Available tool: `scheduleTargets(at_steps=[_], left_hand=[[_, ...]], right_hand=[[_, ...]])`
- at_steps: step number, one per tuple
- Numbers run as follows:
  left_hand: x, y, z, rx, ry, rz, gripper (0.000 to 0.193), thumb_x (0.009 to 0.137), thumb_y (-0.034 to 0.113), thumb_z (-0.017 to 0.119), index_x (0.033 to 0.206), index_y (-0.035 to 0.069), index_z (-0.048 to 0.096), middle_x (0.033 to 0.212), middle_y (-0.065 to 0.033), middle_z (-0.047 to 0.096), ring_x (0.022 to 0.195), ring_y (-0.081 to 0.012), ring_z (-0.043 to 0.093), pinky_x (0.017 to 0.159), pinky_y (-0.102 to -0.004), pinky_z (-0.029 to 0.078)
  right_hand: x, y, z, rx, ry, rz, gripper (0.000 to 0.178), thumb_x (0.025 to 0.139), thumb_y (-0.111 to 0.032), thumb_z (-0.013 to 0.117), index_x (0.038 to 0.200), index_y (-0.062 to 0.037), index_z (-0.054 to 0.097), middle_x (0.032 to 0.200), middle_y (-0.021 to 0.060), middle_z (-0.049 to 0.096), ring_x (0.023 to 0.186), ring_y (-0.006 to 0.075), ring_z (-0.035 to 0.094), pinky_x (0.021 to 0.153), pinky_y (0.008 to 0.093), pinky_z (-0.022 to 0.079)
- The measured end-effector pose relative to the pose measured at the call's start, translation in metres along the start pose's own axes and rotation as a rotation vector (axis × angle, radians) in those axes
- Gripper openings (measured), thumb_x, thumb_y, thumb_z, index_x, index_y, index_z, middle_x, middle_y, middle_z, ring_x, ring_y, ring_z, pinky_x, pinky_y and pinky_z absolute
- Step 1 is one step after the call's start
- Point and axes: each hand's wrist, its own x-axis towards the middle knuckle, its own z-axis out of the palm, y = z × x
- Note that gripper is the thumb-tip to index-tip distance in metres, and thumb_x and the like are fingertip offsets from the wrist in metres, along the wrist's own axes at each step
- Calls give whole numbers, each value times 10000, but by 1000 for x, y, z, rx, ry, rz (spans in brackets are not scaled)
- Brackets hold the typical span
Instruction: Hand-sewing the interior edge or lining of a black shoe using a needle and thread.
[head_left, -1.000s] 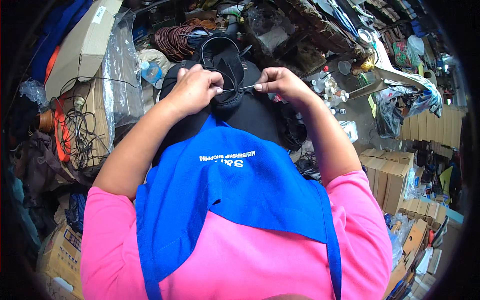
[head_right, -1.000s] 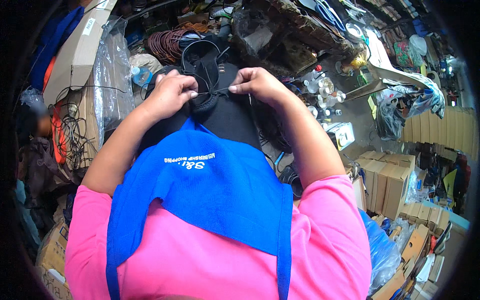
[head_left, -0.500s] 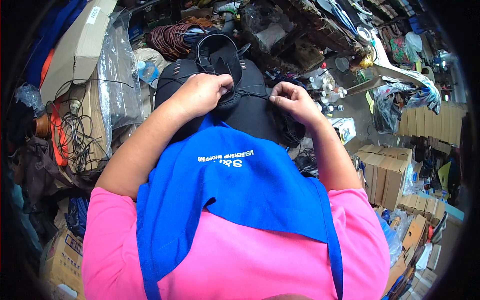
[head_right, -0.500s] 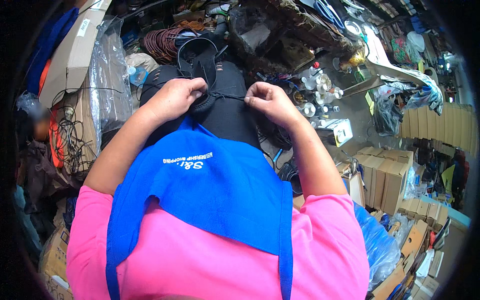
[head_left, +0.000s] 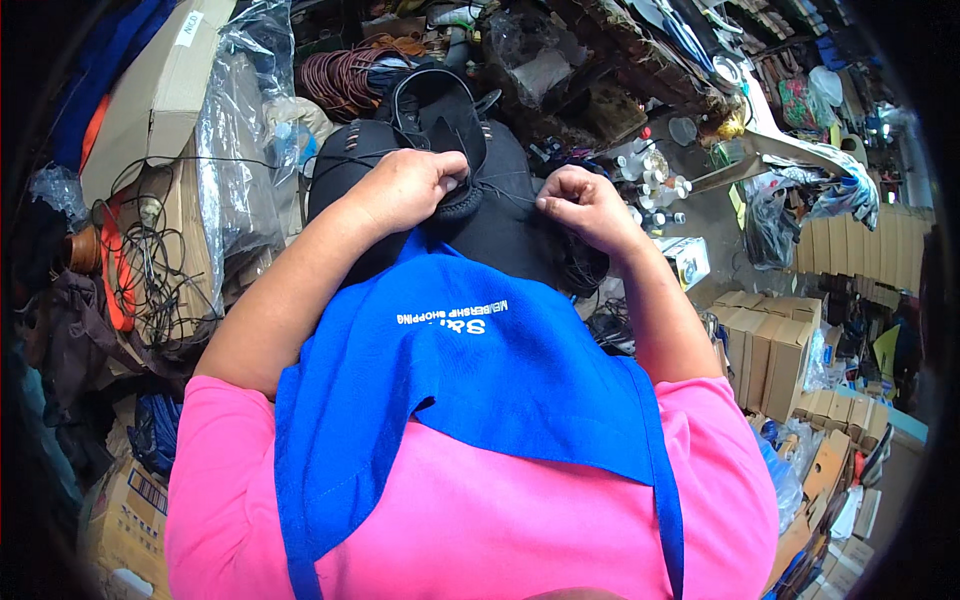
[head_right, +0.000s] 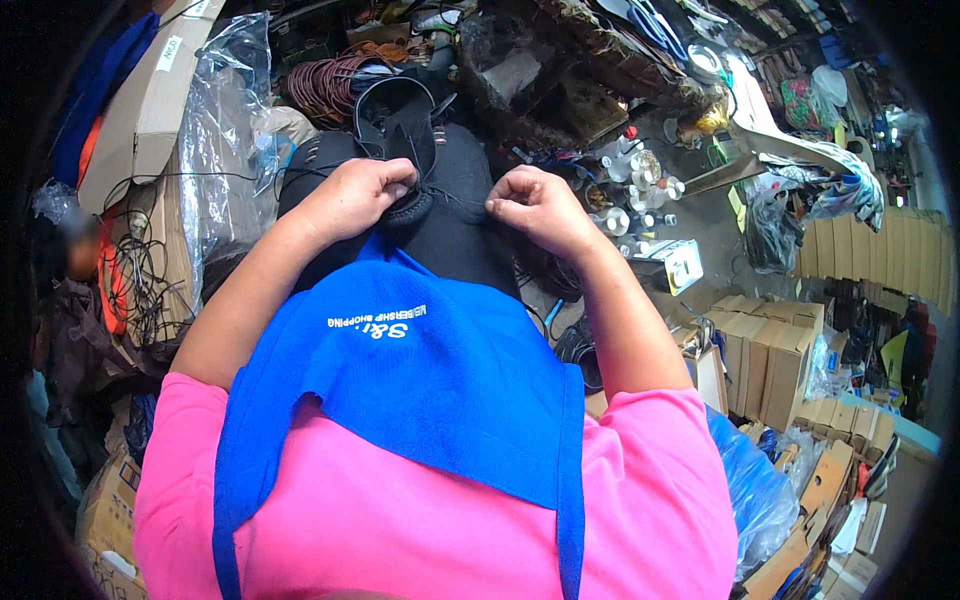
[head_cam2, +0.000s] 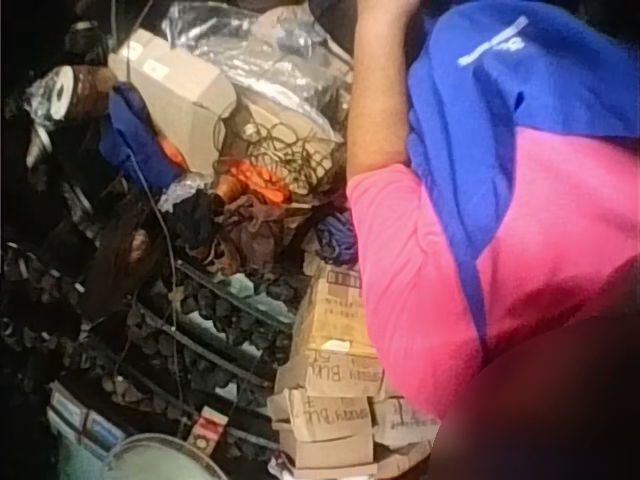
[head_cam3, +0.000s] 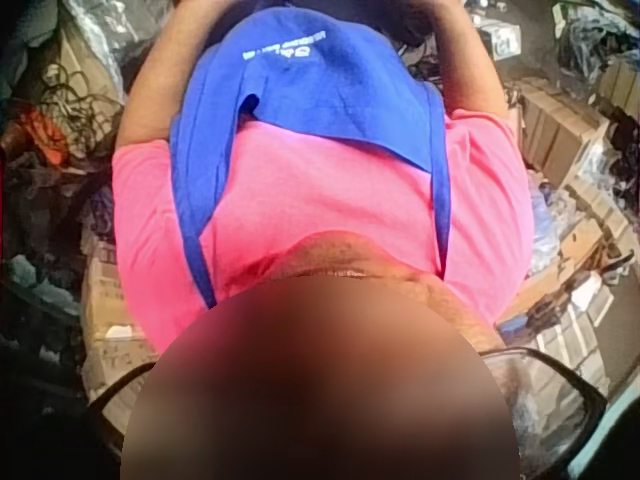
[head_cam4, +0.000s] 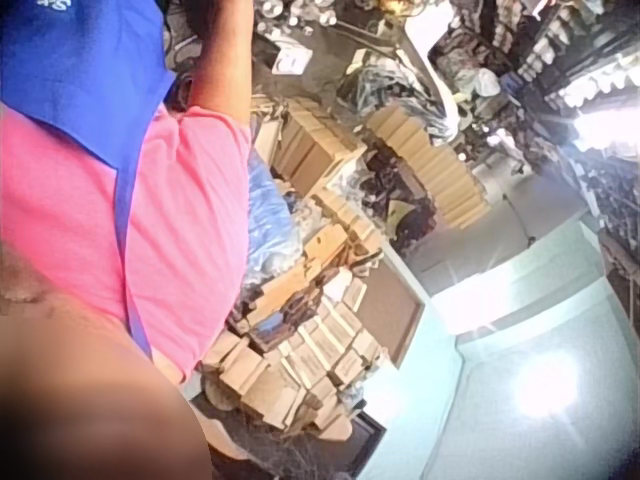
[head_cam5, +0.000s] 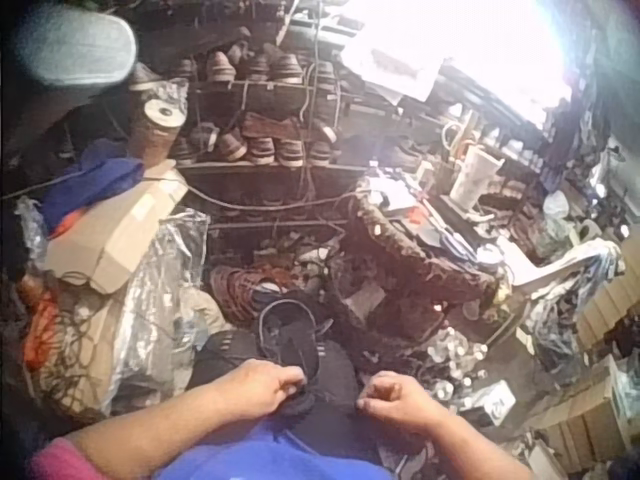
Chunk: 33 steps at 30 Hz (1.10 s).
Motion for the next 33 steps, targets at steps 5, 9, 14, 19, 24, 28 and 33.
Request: scheduleTargets(at_steps=[5, 9, 14, 19, 24, 28, 33], left_hand=[[4, 5, -3, 0, -29, -12, 126, 873, 107, 551, 987, 64, 584, 887, -163, 646, 858, -340, 638, 741, -390, 493], [1, -2, 1, -3, -17, 4, 126, 877, 111, 545, 988, 64, 583, 879, -166, 645, 855, -345, 636, 735, -392, 494], [3, 2, -3, 10, -16, 7, 126, 868, 100, 544, 982, 62, 579, 862, -176, 641, 845, -359, 632, 719, -402, 495], [0, 2, -2, 192, 24, 82, 113, 840, 103, 533, 942, 76, 573, 832, -151, 639, 830, -352, 623, 718, -444, 475], [-2, 6, -2, 319, 59, 138, 113, 830, 114, 521, 935, 120, 565, 784, -120, 613, 837, -311, 600, 743, -444, 429], [-4, 6, -5, 346, 27, 127, 94, 824, 120, 530, 914, 108, 558, 797, -97, 621, 851, -309, 598, 760, -437, 422], [-7, -1, -13, 380, 36, 213, 98, 802, 116, 540, 896, 123, 563, 787, -75, 616, 846, -273, 586, 770, -411, 395]], right_hand=[[7, 19, -10, -684, 444, -9, 112, 812, -137, 663, 874, -43, 666, 866, 54, 599, 731, 137, 590, 671, 257, 473], [-2, 7, 9, -325, 356, -245, 158, 774, -179, 722, 863, -57, 673, 881, 73, 596, 723, 169, 585, 652, 290, 480], [-10, -6, 29, -343, 249, -279, 152, 769, -143, 721, 838, -30, 648, 842, 78, 571, 715, 182, 584, 628, 308, 475], [26, -32, -6, -616, 308, -475, 121, 768, -143, 698, 836, -50, 660, 892, 103, 617, 754, 287, 612, 649, 366, 496], [46, -37, -17, -850, 316, -454, 156, 779, -217, 680, 873, -94, 673, 964, 85, 618, 889, 279, 604, 792, 407, 457], [35, -66, 18, -1247, -48, -580, 122, 780, -204, 598, 890, -168, 637, 832, 32, 625, 898, 235, 603, 818, 399, 401], [44, -66, 27, -1342, -197, -530, 175, 763, -158, 574, 933, -185, 600, 740, 21, 621, 846, 222, 617, 785, 379, 397]])
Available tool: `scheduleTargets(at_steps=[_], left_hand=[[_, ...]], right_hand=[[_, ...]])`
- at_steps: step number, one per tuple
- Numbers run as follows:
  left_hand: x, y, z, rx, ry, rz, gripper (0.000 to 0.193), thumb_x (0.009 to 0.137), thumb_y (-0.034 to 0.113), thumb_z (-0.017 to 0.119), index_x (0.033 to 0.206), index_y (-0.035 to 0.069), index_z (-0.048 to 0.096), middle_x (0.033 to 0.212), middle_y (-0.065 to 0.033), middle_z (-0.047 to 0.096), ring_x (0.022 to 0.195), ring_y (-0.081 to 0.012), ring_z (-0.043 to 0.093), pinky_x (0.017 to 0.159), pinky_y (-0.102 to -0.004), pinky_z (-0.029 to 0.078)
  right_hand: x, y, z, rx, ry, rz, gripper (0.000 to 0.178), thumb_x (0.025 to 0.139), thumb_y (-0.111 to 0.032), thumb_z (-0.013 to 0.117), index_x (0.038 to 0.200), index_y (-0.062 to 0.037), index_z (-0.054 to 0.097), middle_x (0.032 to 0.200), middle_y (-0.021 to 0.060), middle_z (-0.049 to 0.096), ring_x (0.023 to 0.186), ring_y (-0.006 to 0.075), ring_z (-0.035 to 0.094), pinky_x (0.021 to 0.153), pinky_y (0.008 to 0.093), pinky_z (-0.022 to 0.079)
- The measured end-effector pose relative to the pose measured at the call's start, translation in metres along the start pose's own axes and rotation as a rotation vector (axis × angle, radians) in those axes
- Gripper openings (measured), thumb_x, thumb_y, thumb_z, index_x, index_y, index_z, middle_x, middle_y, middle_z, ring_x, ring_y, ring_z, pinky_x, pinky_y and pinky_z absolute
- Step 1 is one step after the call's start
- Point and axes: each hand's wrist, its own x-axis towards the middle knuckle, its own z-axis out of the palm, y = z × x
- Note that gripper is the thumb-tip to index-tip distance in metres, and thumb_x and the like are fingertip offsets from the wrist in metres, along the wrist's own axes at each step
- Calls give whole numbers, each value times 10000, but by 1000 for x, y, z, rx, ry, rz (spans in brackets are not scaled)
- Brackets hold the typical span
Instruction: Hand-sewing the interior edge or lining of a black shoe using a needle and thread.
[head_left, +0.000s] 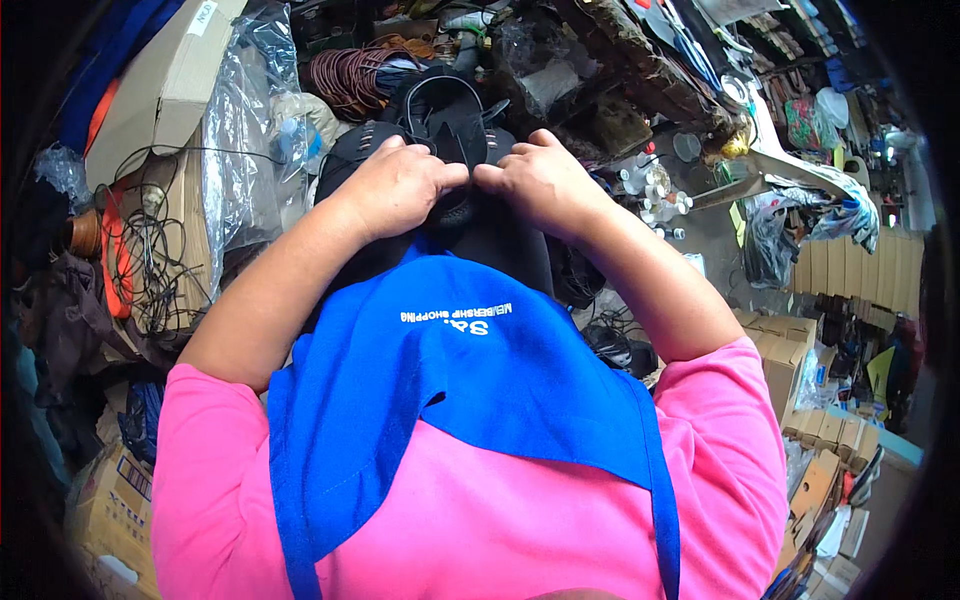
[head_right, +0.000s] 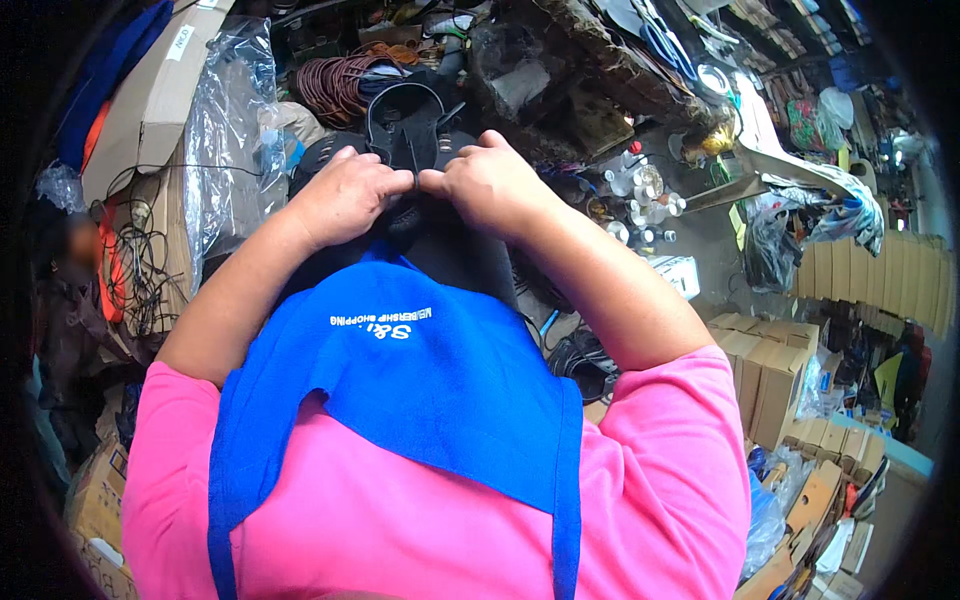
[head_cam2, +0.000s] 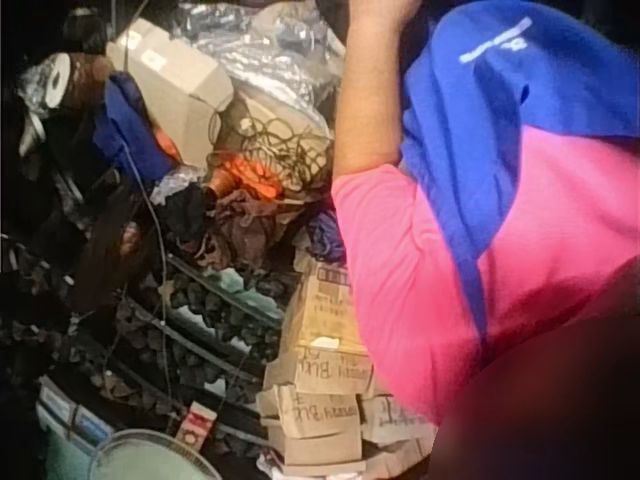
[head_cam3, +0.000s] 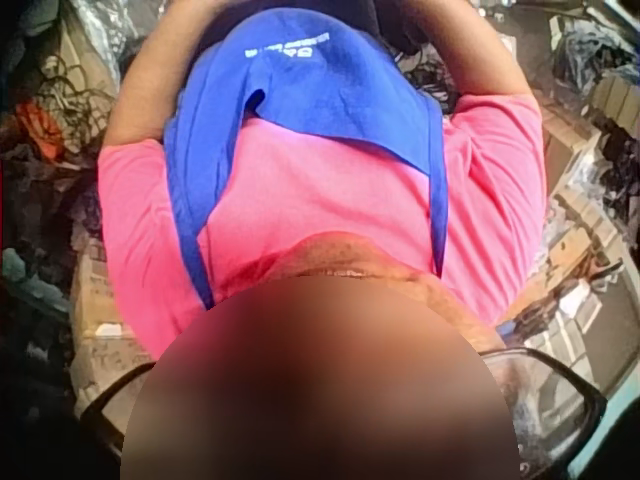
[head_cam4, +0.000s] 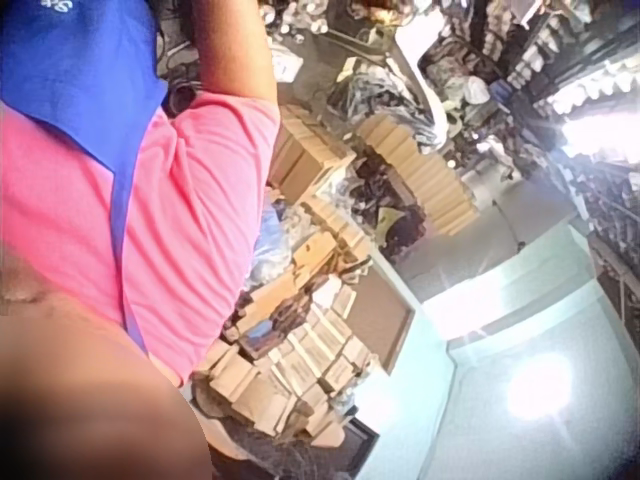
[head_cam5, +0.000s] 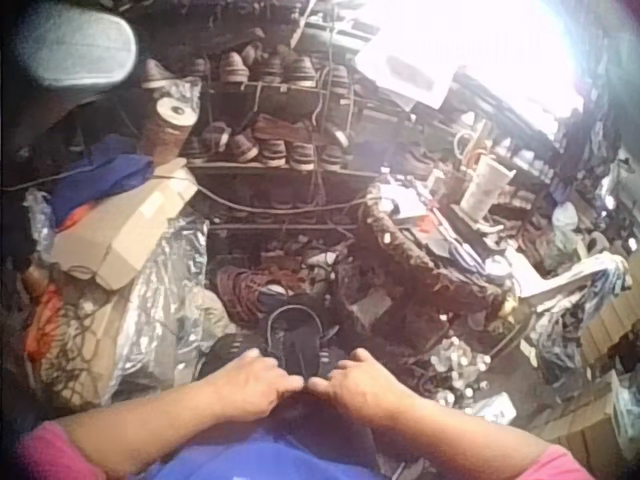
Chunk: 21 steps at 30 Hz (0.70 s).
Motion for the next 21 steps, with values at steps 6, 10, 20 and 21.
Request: scheduleTargets(at_steps=[6, 10, 20, 21], left_hand=[[-31, -7, -15, 229, 62, 18, 150, 751, 76, 534, 883, 137, 572, 742, -49, 572, 855, -236, 566, 772, -387, 374], [-107, -52, -43, 61, 151, -328, 162, 774, 20, 545, 902, 99, 606, 792, -116, 614, 804, -300, 576, 769, -401, 422], [-24, 63, -70, -1407, 155, 167, 181, 912, 190, 596, 818, 38, 565, 874, -88, 625, 854, -200, 612, 807, -330, 482], [-34, 64, -64, -1575, -92, 78, 206, 942, 204, 551, 816, 41, 547, 878, -98, 628, 843, -193, 610, 794, -334, 487]], right_hand=[[-27, 32, 36, 138, 198, -20, 193, 743, -108, 568, 929, -158, 571, 717, 50, 594, 815, 256, 598, 809, 389, 407], [-88, 76, 58, 505, 16, 495, 103, 757, -118, 642, 853, -123, 607, 732, 45, 637, 782, 223, 613, 736, 354, 445], [13, 1, -29, 2167, 344, -252, 198, 919, -217, 595, 970, -27, 571, 866, 75, 630, 832, 181, 600, 785, 313, 482], [5, -1, -36, 2012, 181, -179, 192, 903, -217, 618, 928, -29, 588, 834, 51, 627, 808, 158, 591, 767, 297, 474]])
